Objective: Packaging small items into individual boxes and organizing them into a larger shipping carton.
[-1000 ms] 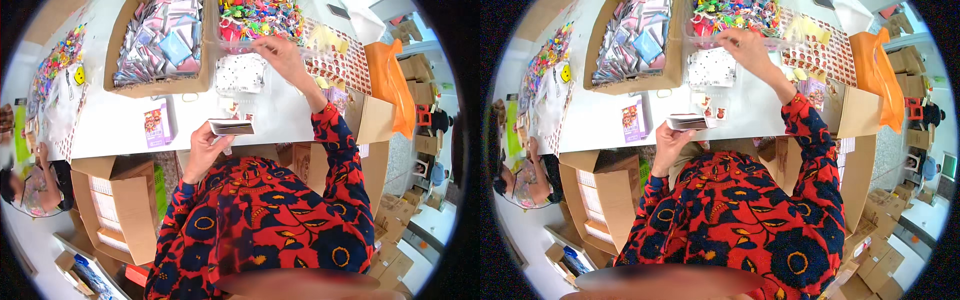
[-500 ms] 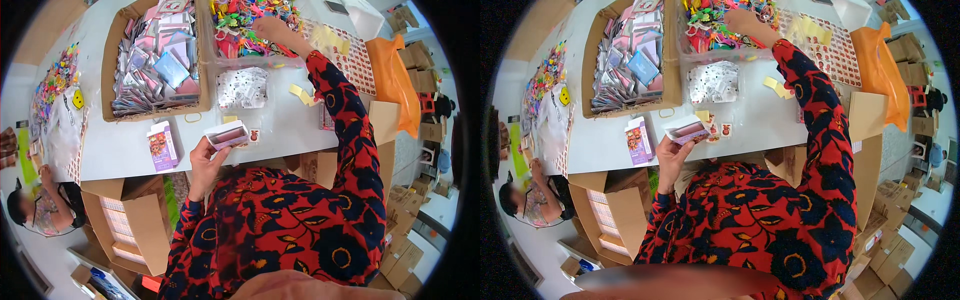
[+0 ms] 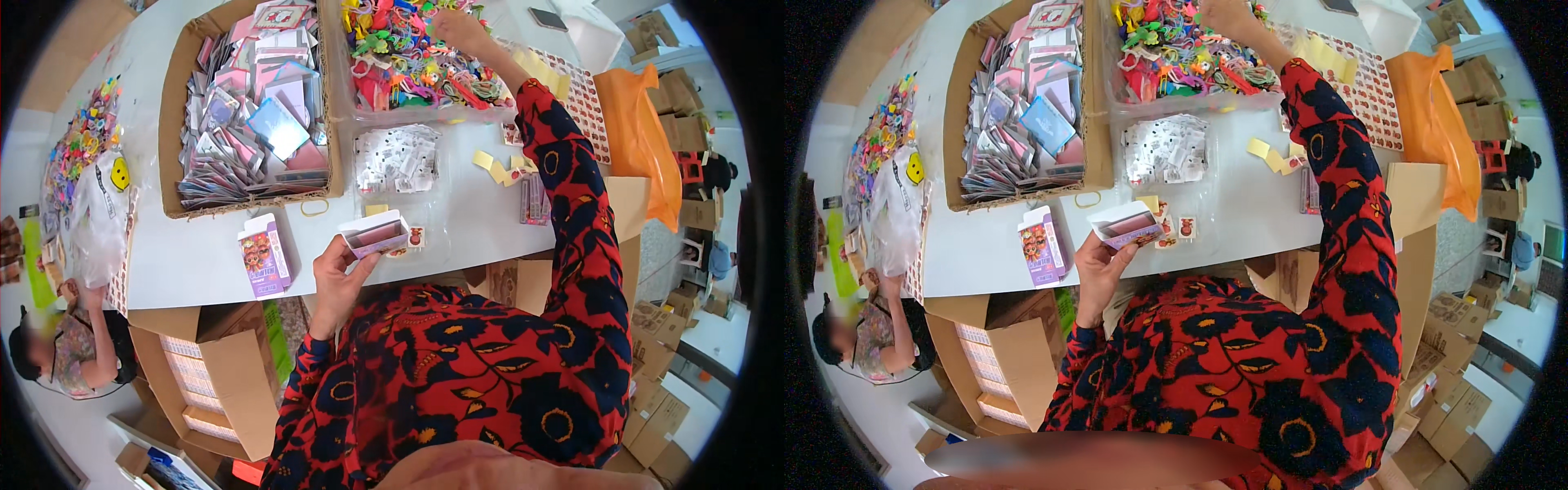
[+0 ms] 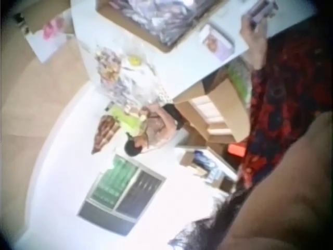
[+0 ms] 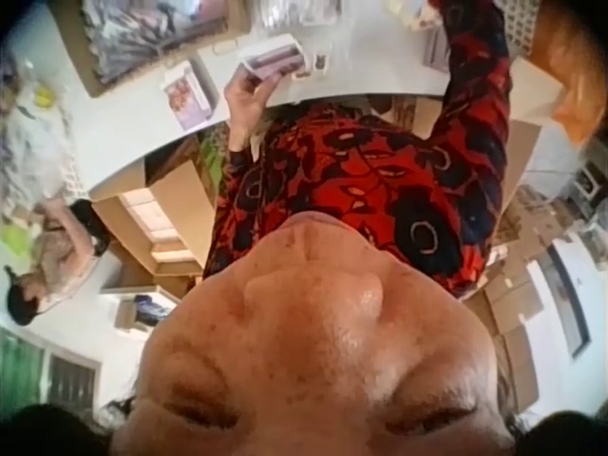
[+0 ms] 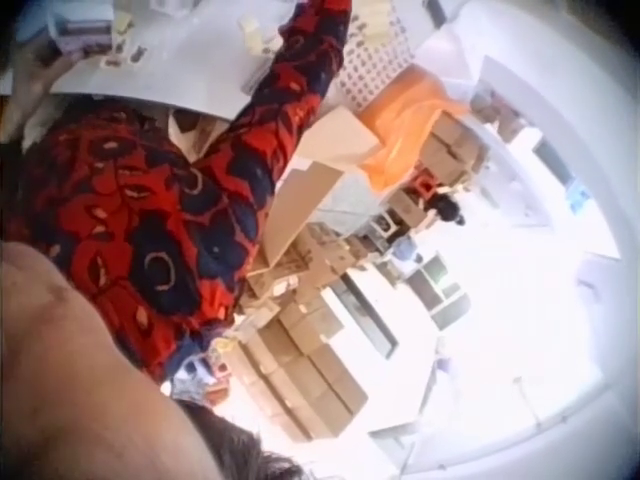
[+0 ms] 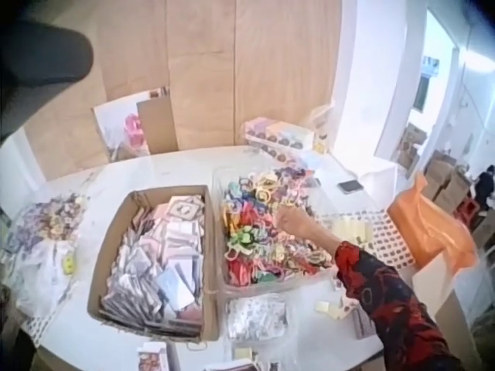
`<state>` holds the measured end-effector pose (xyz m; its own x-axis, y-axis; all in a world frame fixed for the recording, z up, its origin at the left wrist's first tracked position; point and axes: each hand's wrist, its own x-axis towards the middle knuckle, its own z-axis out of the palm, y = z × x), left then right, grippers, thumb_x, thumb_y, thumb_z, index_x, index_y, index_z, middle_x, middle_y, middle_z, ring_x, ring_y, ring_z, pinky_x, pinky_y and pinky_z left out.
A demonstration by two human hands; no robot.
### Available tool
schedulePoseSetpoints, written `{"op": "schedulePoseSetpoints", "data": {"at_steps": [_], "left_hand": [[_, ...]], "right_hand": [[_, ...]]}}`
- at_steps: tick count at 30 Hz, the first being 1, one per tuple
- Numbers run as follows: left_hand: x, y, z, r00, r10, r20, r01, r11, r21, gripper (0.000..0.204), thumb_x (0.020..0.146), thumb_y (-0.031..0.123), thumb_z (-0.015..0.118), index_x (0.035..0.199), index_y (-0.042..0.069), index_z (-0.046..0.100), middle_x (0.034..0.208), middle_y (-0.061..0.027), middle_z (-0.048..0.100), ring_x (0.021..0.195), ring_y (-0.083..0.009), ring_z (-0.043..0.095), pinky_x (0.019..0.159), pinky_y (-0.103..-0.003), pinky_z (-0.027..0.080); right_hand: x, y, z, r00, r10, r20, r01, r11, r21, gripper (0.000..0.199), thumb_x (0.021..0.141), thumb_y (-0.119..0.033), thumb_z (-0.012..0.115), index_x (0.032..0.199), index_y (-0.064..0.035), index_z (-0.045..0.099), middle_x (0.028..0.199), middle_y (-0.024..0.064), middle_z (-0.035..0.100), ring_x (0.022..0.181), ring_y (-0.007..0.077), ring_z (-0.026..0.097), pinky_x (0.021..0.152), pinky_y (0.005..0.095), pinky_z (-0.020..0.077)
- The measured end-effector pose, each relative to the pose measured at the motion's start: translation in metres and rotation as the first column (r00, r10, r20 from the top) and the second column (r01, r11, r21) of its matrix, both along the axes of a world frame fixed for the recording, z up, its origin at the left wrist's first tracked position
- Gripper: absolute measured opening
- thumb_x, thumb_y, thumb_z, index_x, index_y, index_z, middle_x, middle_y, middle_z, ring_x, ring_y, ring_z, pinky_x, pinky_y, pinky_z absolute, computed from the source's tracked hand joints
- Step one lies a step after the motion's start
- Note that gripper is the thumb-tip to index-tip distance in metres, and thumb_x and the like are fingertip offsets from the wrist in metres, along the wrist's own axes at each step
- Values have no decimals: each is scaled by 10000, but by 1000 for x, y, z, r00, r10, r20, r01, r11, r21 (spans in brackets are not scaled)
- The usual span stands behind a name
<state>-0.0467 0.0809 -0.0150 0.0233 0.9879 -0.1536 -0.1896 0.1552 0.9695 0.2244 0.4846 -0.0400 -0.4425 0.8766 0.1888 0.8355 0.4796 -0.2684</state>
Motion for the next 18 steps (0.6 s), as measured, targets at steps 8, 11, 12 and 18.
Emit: {"op": "schedulePoseSetpoints", "data": {"at_steps": [8,11,12,18], "left_hand": [[3,0,-1,999,-32,15,33,999,-23,262,824,-12,638,1075,-24,565,1013,-54,636,931,-115,586,855,-265,462],[2,-1,-1,999,-31,8,31,999,-14,272,822,-12,640,1083,-26,563,1016,-57,634,936,-120,587,860,-268,463],[1,-2,0,1000,-22,5,22,999,-26,274,823,-15,638,1086,-27,562,1020,-60,633,941,-122,587,863,-270,463],[-3,-3,-4,1000,-28,12,28,999,-34,339,823,-10,642,1147,-37,546,1056,-69,625,969,-131,571,875,-277,448]], "right_hand": [[-42,12,-5,970,161,-182,-162,987,8,314,801,-250,621,1062,-80,584,848,100,628,797,214,612,705,349,475],[-68,16,-2,953,159,-257,-156,987,31,203,802,-271,569,818,-80,635,745,134,630,706,279,623,611,391,466],[-69,21,-5,952,161,-261,-158,987,33,203,802,-271,569,818,-80,635,745,134,630,706,279,623,611,391,466],[-68,23,5,996,86,30,-89,989,120,281,786,-221,620,1033,-93,572,831,117,624,764,312,605,694,395,483]]}}
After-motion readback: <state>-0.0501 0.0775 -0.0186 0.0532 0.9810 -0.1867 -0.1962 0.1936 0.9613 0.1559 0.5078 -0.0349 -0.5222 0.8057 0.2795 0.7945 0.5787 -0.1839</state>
